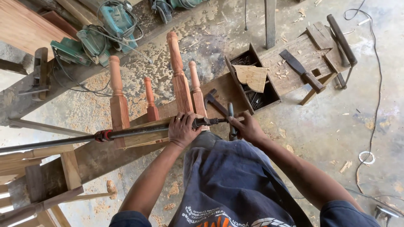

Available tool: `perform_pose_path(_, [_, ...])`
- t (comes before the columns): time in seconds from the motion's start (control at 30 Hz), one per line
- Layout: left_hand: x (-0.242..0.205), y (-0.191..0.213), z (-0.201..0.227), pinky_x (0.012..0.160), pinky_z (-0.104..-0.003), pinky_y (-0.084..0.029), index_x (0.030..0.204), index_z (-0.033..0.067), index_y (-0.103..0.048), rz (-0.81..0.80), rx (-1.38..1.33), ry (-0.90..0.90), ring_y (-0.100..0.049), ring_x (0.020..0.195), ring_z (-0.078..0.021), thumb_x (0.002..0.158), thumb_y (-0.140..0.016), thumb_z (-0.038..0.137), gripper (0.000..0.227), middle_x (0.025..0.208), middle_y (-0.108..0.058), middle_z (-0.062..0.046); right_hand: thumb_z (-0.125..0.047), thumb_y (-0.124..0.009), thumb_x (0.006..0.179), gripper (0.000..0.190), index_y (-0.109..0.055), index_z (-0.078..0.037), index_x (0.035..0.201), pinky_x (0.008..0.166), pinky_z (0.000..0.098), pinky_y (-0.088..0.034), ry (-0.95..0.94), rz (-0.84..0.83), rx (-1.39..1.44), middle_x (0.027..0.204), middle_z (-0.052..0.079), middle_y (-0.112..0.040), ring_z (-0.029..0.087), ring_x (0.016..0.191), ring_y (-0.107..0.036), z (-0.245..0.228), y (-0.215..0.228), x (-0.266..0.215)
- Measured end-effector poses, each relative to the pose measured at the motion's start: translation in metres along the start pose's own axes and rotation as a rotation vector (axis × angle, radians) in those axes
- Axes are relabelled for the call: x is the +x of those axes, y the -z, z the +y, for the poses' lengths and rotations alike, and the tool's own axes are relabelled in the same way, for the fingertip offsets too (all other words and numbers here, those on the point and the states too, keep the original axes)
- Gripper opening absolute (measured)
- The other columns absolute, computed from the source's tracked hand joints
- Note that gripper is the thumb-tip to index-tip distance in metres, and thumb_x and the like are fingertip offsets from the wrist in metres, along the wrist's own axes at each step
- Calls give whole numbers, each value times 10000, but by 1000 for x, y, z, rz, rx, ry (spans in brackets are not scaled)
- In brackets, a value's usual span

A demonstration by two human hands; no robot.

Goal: The person tightens a long bar clamp across a wooden chair frame with turned spindles, using a hammer to seat the clamp and adjust the frame joints. They reposition the clamp, hammer the wood into alignment, and finally loosen and remove the clamp from the assembled chair frame.

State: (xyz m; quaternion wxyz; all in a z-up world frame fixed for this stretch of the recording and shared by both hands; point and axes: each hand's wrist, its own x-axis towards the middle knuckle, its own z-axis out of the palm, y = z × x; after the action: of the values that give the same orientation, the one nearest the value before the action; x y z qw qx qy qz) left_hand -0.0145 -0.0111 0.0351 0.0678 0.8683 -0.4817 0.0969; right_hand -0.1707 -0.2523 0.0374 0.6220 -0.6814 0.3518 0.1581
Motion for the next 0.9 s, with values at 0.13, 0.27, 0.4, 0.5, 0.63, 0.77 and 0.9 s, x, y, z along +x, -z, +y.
perform_pose_path(0.13, [3, 1, -1, 847, -428, -483, 1108, 153, -591, 35, -33, -16, -590, 1019, -244, 700, -849, 424, 554, 1125, -640, 8, -239, -602, 989, 443, -466, -35, 1358, 667, 391, -600, 463, -31, 19, 962, 235, -751, 291, 763, -742, 23, 10, 7])
perform_pose_path(0.27, [1, -1, 1, 839, -426, -490, 1088, 165, -590, 42, -44, 0, -595, 1010, -243, 692, -856, 407, 536, 1108, -638, 14, -212, -654, 936, 411, -641, -36, 1307, 626, 393, -596, 933, 153, -342, 1006, 194, -751, 277, 713, -743, 35, 2, 7])
perform_pose_path(0.4, [3, 3, 3, 833, -431, -494, 1092, 166, -590, 46, -46, -1, -595, 1010, -249, 693, -857, 406, 537, 1110, -637, 6, -332, -627, 1024, 317, -644, -79, 1215, 660, 450, -568, 247, 140, -266, 818, 190, -765, 286, 712, -748, 11, -10, 27])
perform_pose_path(0.5, [2, 4, 3, 845, -437, -499, 1093, 152, -582, 56, -52, -6, -596, 1022, -257, 685, -856, 404, 553, 1123, -638, -3, -474, -558, 1106, 518, -719, 8, 1009, 694, 469, -586, 70, 53, -415, 840, 226, -784, 321, 729, -739, 21, -7, 52])
perform_pose_path(0.63, [3, 2, 2, 825, -432, -501, 1090, 154, -576, 70, -76, 5, -598, 1008, -251, 697, -861, 390, 540, 1094, -637, -4, -300, -631, 901, 518, -524, -172, 1391, 805, 455, -549, 857, 441, -671, 1034, 184, -765, 325, 922, -717, 5, 14, 20])
perform_pose_path(0.77, [1, -3, 0, 792, -428, -499, 1101, 157, -569, 59, -58, -6, -595, 997, -261, 712, -869, 404, 550, 1051, -627, -18, -331, -633, 923, 565, -487, -160, 1442, 1035, 450, -493, 1210, 383, -881, 1306, 122, -749, 245, 1220, -665, 56, 3, 58])
perform_pose_path(0.9, [0, -9, -2, 805, -424, -495, 1110, 161, -558, 82, -41, -4, -587, 996, -260, 748, -879, 408, 542, 1045, -617, -17, -456, -508, 1164, 483, -649, -82, 1435, 1046, 445, -562, 176, 54, -89, 1252, 178, -779, 253, 1171, -725, 105, -37, 106])
